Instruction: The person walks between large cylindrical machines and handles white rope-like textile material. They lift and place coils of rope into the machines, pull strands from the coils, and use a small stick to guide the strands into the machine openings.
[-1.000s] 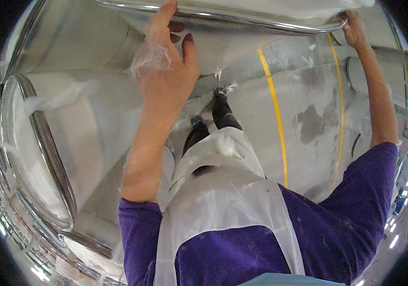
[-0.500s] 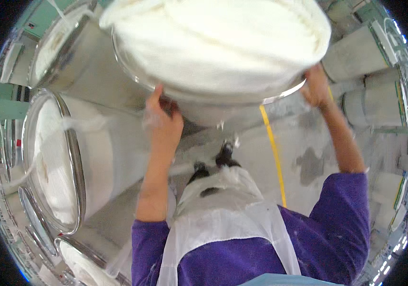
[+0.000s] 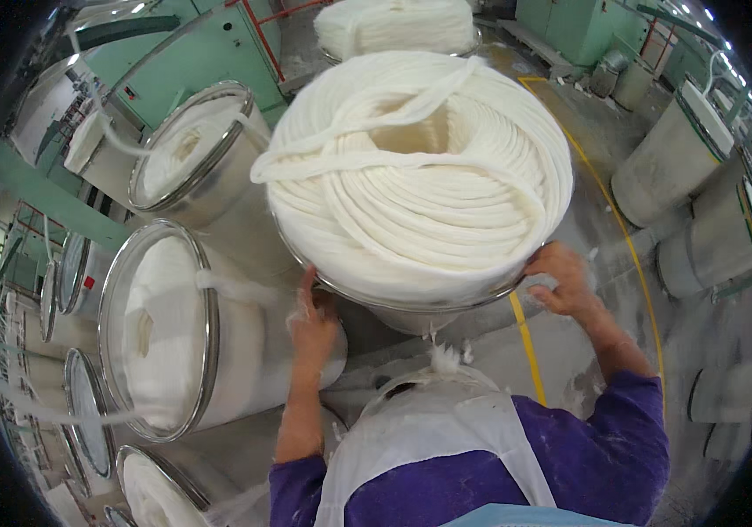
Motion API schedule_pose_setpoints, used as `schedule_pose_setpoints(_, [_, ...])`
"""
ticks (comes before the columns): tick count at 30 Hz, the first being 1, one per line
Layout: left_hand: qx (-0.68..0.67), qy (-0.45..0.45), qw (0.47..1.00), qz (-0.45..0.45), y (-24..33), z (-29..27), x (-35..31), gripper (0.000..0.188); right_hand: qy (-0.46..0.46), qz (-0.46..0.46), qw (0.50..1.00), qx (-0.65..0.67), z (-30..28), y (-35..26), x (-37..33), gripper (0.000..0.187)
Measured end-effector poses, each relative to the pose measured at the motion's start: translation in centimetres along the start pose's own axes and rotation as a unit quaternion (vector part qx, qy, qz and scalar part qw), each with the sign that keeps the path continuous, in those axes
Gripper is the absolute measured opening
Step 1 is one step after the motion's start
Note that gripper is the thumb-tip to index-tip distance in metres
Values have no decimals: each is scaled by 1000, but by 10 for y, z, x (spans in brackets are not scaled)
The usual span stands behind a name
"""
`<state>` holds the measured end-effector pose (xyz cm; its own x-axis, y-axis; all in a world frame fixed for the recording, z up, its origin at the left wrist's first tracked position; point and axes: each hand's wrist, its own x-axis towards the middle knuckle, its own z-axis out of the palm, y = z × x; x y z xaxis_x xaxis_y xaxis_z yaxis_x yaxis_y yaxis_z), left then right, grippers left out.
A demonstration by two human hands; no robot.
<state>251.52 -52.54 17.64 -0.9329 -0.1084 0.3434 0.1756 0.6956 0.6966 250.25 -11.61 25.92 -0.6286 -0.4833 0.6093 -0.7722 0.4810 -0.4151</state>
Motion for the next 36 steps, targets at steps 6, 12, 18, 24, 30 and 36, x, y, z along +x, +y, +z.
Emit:
schedule_pose_setpoints(6, [71, -83, 994, 28, -25, -13, -41, 50, 95, 113, 982, -119, -48, -14, 110, 19])
schedule_pose_setpoints(12, [27, -173, 983, -49, -79, -36, -140, 34, -60, 358, 917, -165, -24, 108, 235, 53])
schedule_pose_setpoints(18, [26, -143, 977, -153, -99, -72, -240, 34, -59, 529, 821, -206, 2, 194, 273, 80])
schedule_pose_setpoints(24, [39, -122, 957, -259, -76, -91, -281, 33, -19, 502, 771, -390, 25, 226, 301, 58])
schedule_pose_setpoints(30, [-82, -106, 950, -284, -74, -100, -239, 31, 78, 129, 967, -203, 31, 104, 389, 40])
schedule_pose_setpoints(36, [-437, -63, 859, -260, -57, -87, -152, 46, -269, 22, 905, 330, 157, -131, 278, 27])
